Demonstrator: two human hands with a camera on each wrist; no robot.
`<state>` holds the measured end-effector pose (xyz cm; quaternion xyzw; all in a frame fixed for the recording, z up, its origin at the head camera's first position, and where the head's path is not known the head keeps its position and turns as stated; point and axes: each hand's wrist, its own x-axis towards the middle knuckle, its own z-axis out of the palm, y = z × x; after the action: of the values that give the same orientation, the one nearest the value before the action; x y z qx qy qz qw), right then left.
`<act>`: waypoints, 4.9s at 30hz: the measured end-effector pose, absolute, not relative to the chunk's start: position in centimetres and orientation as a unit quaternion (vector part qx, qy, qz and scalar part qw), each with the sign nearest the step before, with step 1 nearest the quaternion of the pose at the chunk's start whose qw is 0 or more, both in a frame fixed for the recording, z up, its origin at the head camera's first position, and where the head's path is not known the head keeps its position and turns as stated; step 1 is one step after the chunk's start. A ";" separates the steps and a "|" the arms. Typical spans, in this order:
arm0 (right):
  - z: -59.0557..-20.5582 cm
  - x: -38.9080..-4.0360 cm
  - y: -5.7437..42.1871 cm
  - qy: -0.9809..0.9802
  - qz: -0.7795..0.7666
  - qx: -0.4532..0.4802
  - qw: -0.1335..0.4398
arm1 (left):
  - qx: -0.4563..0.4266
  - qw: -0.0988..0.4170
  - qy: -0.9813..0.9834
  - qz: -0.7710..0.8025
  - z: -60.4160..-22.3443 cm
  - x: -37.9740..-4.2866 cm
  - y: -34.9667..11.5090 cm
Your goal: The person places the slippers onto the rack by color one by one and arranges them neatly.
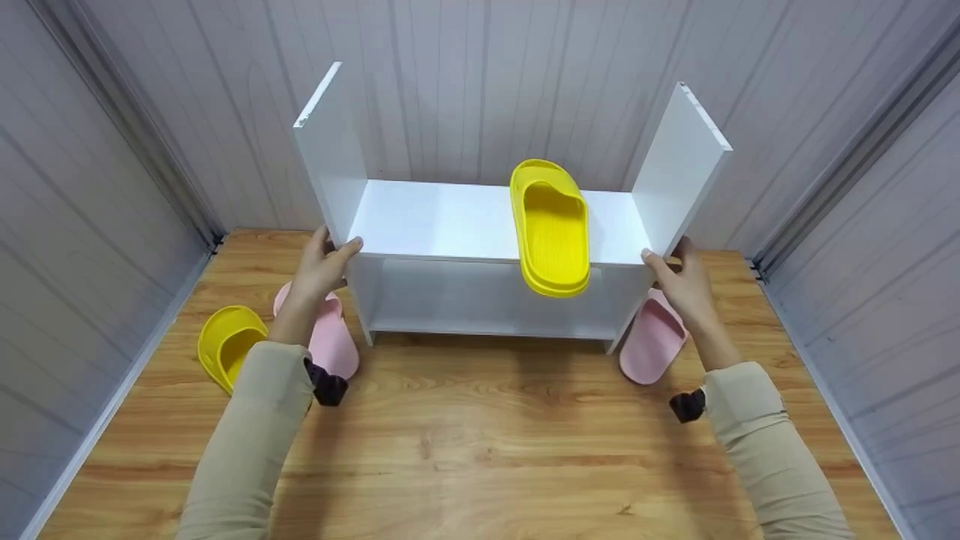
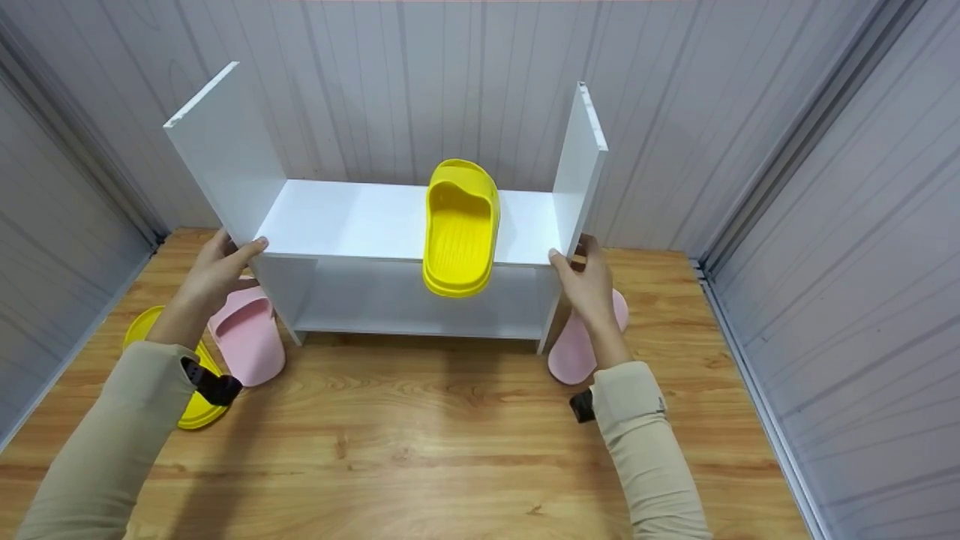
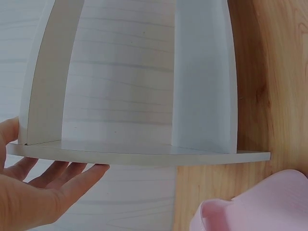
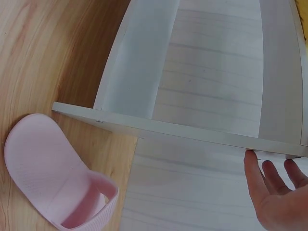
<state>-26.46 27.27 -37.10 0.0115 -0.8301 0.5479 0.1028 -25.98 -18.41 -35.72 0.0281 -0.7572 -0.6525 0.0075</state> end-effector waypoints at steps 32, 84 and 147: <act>-36.5 -26.2 27.4 -0.823 0.562 0.010 0.082 | 0.246 0.223 -0.817 -0.471 -45.2 -23.1 -24.8; -34.7 -24.8 26.2 -0.815 0.575 0.005 0.072 | 0.455 0.010 -0.732 -0.507 -49.8 -20.6 -27.5; -36.9 -26.4 27.4 -0.820 0.565 0.008 0.088 | 0.310 0.051 -0.857 -0.409 -45.0 -23.9 -26.5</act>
<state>-26.41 27.37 -36.85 0.0083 -0.8203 0.5650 0.0883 -23.89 -26.51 -45.02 0.3101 -0.8566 -0.4091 0.0512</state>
